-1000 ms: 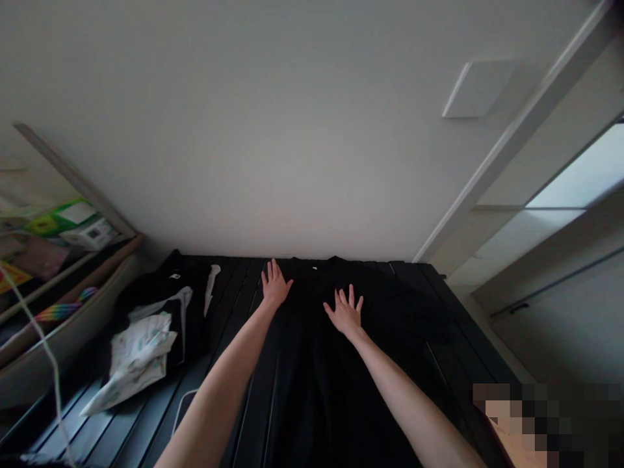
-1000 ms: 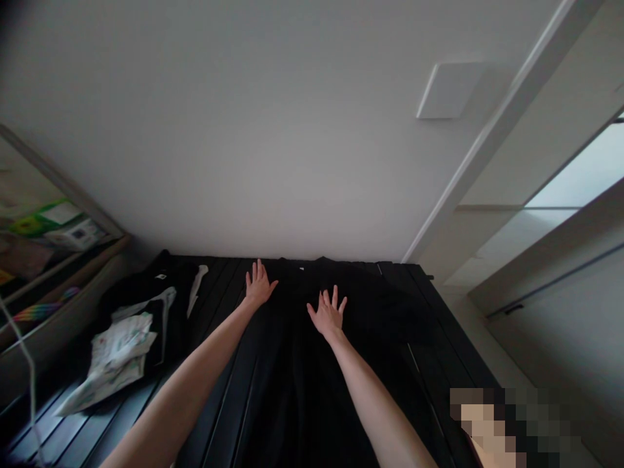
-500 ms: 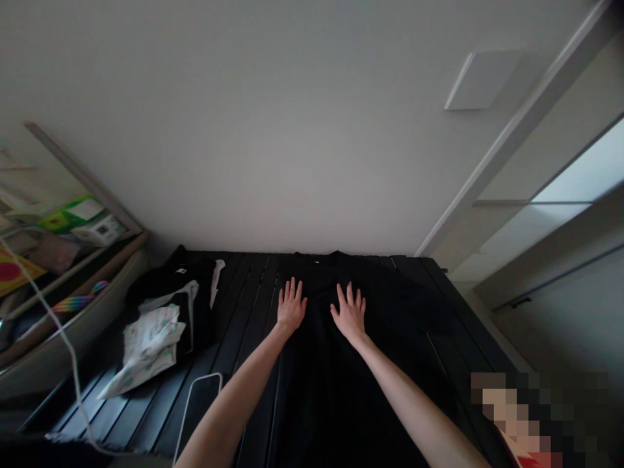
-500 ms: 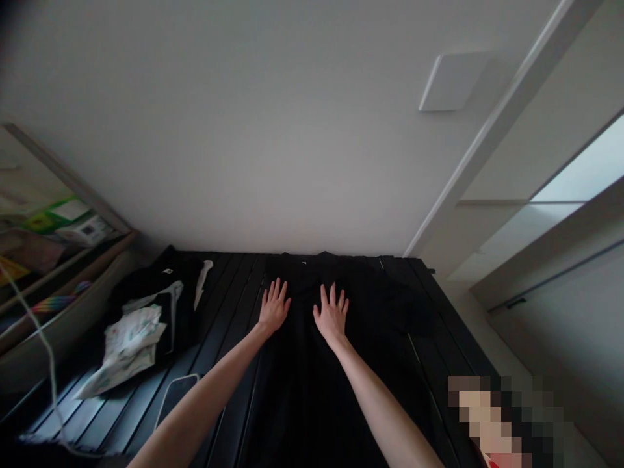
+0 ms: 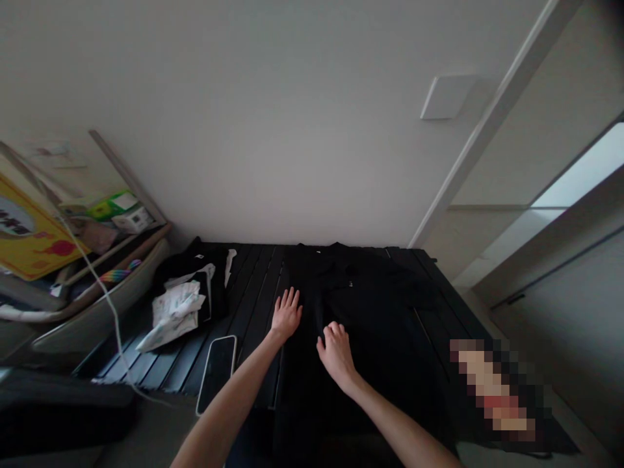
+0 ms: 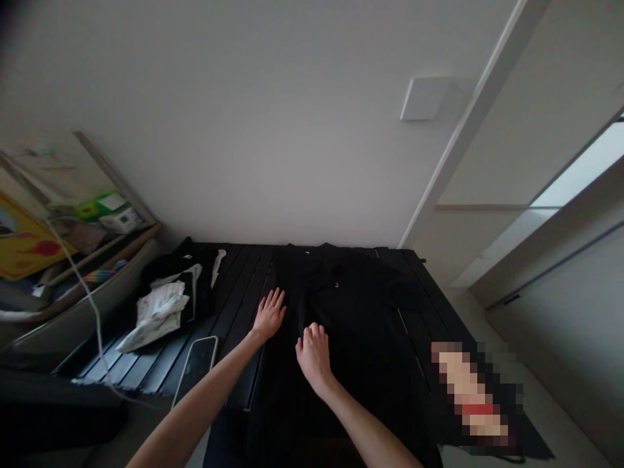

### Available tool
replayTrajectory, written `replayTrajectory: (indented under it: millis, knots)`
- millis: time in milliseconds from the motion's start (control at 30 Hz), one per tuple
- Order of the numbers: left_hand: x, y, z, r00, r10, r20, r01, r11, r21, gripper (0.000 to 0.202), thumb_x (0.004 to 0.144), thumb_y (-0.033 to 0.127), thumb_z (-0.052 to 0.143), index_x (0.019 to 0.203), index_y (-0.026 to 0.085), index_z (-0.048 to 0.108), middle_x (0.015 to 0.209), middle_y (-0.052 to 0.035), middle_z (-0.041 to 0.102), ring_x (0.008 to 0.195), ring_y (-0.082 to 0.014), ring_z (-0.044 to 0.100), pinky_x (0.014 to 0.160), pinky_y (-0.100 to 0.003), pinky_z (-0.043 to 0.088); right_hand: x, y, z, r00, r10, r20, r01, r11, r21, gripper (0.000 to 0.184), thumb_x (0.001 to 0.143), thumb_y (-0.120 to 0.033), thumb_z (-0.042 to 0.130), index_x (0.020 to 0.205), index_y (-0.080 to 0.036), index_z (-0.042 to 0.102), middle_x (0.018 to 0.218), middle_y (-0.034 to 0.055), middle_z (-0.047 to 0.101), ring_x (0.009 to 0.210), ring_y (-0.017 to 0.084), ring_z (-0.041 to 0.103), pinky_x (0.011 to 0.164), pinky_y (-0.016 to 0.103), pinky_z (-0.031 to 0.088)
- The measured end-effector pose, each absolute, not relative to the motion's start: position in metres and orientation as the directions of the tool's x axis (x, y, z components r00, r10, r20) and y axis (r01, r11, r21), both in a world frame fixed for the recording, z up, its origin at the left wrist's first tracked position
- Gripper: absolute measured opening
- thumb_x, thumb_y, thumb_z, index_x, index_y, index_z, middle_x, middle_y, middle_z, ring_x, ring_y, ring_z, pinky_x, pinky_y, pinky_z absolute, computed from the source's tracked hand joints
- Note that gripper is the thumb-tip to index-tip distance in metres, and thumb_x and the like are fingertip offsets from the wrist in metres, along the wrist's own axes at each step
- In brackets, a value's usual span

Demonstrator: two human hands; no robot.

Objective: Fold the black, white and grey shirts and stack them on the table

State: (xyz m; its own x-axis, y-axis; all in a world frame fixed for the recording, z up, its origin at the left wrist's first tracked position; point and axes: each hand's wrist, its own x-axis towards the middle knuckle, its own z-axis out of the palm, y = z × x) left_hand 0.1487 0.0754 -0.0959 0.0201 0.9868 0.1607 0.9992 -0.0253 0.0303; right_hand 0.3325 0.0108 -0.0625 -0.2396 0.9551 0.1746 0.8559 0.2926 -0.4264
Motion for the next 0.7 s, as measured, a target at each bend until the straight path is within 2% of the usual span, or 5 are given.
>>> replayTrajectory:
  millis: [200, 300, 433, 567, 700]
  knots:
    - [0.149, 0.054, -0.093, 0.009, 0.989, 0.146, 0.998, -0.018, 0.059, 0.051, 0.096, 0.034, 0.029, 0.146, 0.024, 0.033, 0.154, -0.0025, 0.029, 0.141, -0.0226, 0.026, 0.113, -0.043, 0.026, 0.33, -0.037, -0.063, -0.203, 0.977, 0.066, 0.474, 0.157, -0.867, 0.038, 0.082, -0.014, 0.046, 0.119, -0.02, 0.039, 0.105, 0.0092, 0.064, 0.096, 0.021, 0.066, 0.085, 0.033, 0.052]
    - [0.148, 0.049, -0.093, -0.003, 0.989, 0.146, 0.997, -0.008, 0.079, 0.051, 0.095, 0.034, 0.03, 0.146, 0.027, 0.033, 0.153, -0.0009, 0.03, 0.141, -0.0228, 0.025, 0.113, -0.044, 0.025, 0.328, -0.066, -0.051, -0.261, 0.962, -0.075, 0.362, 0.026, -0.932, 0.071, 0.074, -0.01, 0.052, 0.136, -0.02, 0.019, 0.124, 0.0132, 0.058, 0.114, 0.021, 0.059, 0.097, 0.036, 0.047]
    - [0.144, 0.046, -0.091, -0.003, 0.989, 0.149, 0.996, -0.011, 0.092, 0.051, 0.095, 0.034, 0.032, 0.145, 0.029, 0.033, 0.153, 0.0011, 0.03, 0.142, -0.0224, 0.025, 0.113, -0.044, 0.025, 0.337, -0.09, -0.019, -0.334, 0.943, -0.016, 0.311, 0.094, -0.946, 0.09, 0.07, -0.006, 0.05, 0.145, -0.027, 0.005, 0.148, 0.012, 0.036, 0.134, 0.021, 0.038, 0.106, 0.041, 0.038]
    - [0.142, 0.043, -0.091, 0.007, 0.99, 0.143, 0.996, -0.02, 0.089, 0.051, 0.095, 0.034, 0.031, 0.145, 0.029, 0.034, 0.154, 0.0015, 0.03, 0.142, -0.023, 0.024, 0.112, -0.046, 0.026, 0.363, -0.097, -0.002, -0.343, 0.938, 0.049, 0.399, 0.193, -0.897, 0.077, 0.074, -0.006, 0.043, 0.144, -0.029, 0.023, 0.144, 0.0081, 0.04, 0.133, 0.019, 0.04, 0.103, 0.036, 0.043]
    - [0.144, 0.042, -0.09, -0.014, 0.99, 0.139, 0.997, 0.004, 0.072, 0.051, 0.094, 0.033, 0.031, 0.145, 0.027, 0.035, 0.153, 0.0008, 0.03, 0.142, -0.0254, 0.023, 0.112, -0.049, 0.026, 0.386, -0.102, -0.019, -0.442, 0.885, -0.145, 0.686, 0.23, -0.69, 0.068, 0.067, 0.004, 0.041, 0.131, -0.016, 0.05, 0.14, 0.0157, 0.043, 0.122, 0.023, 0.053, 0.102, 0.034, 0.044]
